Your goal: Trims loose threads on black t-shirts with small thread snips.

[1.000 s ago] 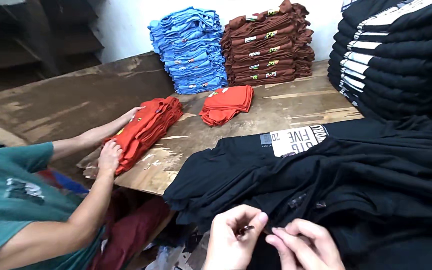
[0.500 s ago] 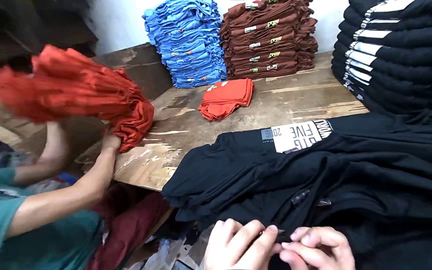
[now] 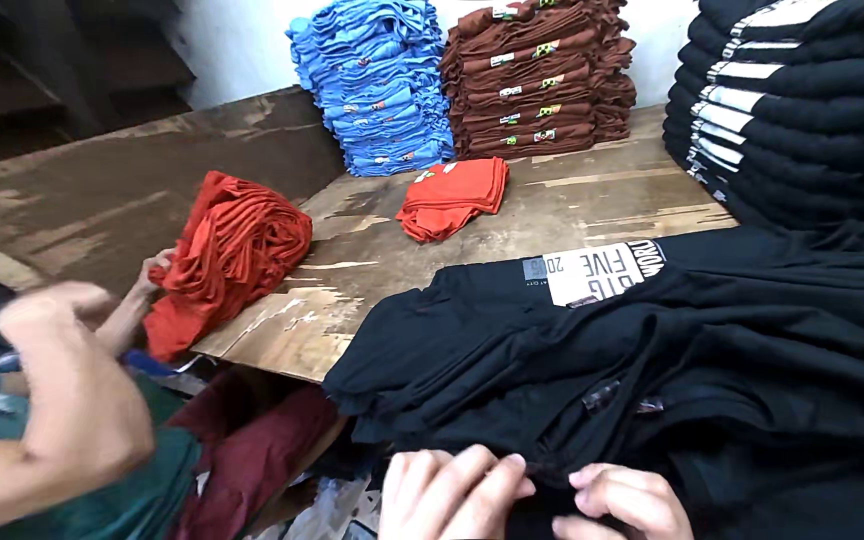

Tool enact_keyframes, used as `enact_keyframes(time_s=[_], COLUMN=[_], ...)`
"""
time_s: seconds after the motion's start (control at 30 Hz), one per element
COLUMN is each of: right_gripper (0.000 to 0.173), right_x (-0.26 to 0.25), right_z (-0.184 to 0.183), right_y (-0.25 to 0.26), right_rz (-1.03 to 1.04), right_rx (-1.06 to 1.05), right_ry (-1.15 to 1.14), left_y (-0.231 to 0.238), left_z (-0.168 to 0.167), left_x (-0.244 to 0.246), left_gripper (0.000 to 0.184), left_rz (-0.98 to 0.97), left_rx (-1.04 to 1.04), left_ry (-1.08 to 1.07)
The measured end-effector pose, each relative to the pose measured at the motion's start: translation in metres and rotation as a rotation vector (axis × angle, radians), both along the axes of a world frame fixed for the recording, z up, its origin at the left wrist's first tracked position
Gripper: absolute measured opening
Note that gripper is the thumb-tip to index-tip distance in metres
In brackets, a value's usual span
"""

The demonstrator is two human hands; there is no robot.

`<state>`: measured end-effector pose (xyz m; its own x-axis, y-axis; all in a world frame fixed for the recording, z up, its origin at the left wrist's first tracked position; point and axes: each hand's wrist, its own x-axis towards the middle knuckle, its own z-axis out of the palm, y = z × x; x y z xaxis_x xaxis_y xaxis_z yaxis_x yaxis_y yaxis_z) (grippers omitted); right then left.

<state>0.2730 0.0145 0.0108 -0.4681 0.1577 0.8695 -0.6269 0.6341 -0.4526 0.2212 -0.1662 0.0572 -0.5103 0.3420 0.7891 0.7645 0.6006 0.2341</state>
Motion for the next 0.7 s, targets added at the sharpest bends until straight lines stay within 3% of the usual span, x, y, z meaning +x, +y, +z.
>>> enact_keyframes(time_s=[0.07, 0.13, 0.2, 0.33, 0.4, 0.57, 0.7], right_gripper=[0.030, 0.021, 0.012, 0.011, 0.006, 0.015, 0.019], right_x=[-0.005, -0.012, -0.011, 0.002, 0.005, 0.006, -0.001], right_z=[0.006, 0.005, 0.003, 0.011, 0.012, 0.009, 0.012], right_y=[-0.005, -0.008, -0.005, 0.001, 0.002, 0.001, -0.003], right_rz=[-0.109, -0.148, -0.054, 0.198, 0.249, 0.277, -0.025], right_rx=[0.019, 0.010, -0.087, -0.450, -0.523, -0.391, -0.163], right_ry=[-0.114, -0.147, -0.109, -0.164, -0.185, -0.107, -0.141], left_y=[-0.005, -0.010, -0.015, -0.018, -0.013, 0.001, -0.004], left_z=[0.001, 0.000, -0.001, -0.003, -0.003, -0.007, -0.002], left_x=[-0.007, -0.015, -0.018, -0.013, -0.010, -0.012, -0.013], left_gripper=[0.021, 0.026, 0.033, 0.015, 0.015, 0.018, 0.018], left_rz=[0.033, 0.011, -0.030, -0.118, -0.136, -0.175, -0.111], left_rx=[0.073, 0.138, 0.156, 0.108, 0.069, 0.056, 0.136], left_ry=[-0.066, -0.129, -0.178, -0.189, -0.184, -0.145, -0.165])
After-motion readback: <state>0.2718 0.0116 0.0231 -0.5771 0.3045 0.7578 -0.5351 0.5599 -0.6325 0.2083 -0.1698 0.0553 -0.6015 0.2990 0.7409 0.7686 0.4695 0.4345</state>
